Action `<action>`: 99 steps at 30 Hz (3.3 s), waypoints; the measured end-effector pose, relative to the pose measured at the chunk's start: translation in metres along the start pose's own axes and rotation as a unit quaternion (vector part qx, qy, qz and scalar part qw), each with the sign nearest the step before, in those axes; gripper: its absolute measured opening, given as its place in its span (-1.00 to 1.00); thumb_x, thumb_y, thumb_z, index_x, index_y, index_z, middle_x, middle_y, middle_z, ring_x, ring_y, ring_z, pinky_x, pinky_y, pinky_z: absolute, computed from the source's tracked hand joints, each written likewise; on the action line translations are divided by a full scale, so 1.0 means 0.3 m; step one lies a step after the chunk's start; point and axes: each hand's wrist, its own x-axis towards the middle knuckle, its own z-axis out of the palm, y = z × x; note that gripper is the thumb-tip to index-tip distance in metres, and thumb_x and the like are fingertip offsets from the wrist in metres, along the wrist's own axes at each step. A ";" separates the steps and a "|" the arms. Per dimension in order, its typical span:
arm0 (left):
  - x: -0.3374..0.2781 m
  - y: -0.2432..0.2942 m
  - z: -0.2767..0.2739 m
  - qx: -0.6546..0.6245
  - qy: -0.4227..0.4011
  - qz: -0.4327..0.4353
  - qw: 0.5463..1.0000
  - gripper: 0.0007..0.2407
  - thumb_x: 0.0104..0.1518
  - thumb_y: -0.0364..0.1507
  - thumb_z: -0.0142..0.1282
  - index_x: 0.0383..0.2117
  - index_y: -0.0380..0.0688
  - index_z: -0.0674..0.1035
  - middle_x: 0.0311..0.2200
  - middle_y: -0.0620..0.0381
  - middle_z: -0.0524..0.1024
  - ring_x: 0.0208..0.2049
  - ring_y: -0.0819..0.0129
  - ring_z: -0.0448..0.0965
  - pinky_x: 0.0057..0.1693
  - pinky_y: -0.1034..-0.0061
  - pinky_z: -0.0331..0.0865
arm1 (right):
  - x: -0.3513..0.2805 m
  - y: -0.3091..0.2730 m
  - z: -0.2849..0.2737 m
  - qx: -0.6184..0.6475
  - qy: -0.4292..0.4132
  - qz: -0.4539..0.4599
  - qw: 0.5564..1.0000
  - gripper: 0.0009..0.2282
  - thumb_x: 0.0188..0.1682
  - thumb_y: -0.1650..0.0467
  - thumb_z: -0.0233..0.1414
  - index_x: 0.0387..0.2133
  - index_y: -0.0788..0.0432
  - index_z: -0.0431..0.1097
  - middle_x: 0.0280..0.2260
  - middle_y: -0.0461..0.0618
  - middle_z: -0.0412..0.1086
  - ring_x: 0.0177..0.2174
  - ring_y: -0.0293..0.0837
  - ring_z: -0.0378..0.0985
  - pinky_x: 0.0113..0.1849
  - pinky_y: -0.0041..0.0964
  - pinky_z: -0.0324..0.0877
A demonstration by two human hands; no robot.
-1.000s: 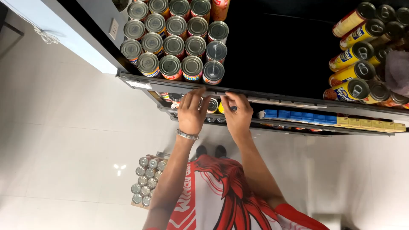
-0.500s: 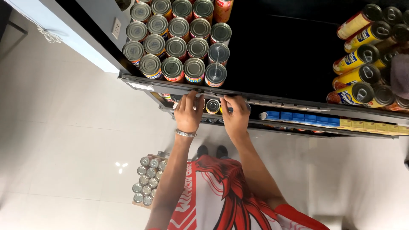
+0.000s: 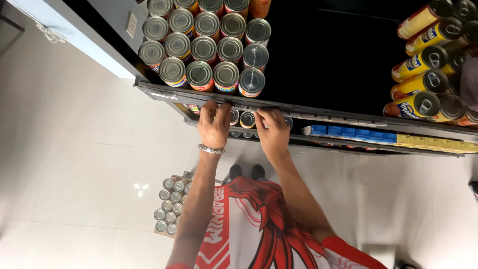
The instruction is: Moving canned goods from a store shelf to a wooden pallet on the floor.
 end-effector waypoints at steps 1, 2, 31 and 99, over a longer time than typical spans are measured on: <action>0.000 -0.006 -0.005 0.002 0.001 -0.001 1.000 -0.77 0.08 -0.54 0.39 -0.17 0.00 0.61 -0.26 0.08 0.42 -0.44 0.28 0.54 -0.33 0.37 0.46 | -0.004 0.001 0.000 0.001 -0.001 -0.001 1.000 -0.86 -0.04 0.52 0.28 -0.26 0.21 0.50 -0.37 0.00 0.48 -0.47 -0.16 0.60 -0.46 -0.34 0.47; 0.000 -0.011 -0.009 -0.013 -0.009 0.010 1.000 -0.77 0.09 -0.55 0.37 -0.17 -0.05 0.60 -0.22 0.02 0.45 -0.43 0.26 0.56 -0.33 0.36 0.46 | -0.009 0.003 0.000 0.011 0.000 0.003 1.000 -0.86 -0.04 0.52 0.28 -0.25 0.21 0.51 -0.38 0.00 0.48 -0.49 -0.17 0.60 -0.47 -0.35 0.46; 0.055 0.037 -0.219 -0.051 -0.084 -0.056 0.994 -0.76 0.11 -0.54 0.32 -0.09 -0.09 0.61 0.02 0.04 0.41 -0.33 0.28 0.58 -0.27 0.39 0.53 | -0.005 -0.063 0.000 0.120 -0.069 0.045 0.989 -0.77 0.06 0.51 0.17 -0.02 0.26 0.47 -0.57 0.01 0.50 -0.52 -0.24 0.67 -0.50 -0.42 0.48; 0.526 0.369 0.160 0.225 -0.419 0.007 0.880 0.04 -0.09 0.00 0.30 0.42 -0.18 -0.16 0.43 -0.41 -0.28 0.44 -0.40 -0.36 0.35 -0.43 -0.38 | 1.038 0.150 0.265 -0.225 -0.298 -0.079 0.924 -0.35 -0.16 -0.19 -0.10 0.22 -0.36 0.30 0.27 -0.10 0.11 0.29 0.07 0.00 0.21 0.44 -0.08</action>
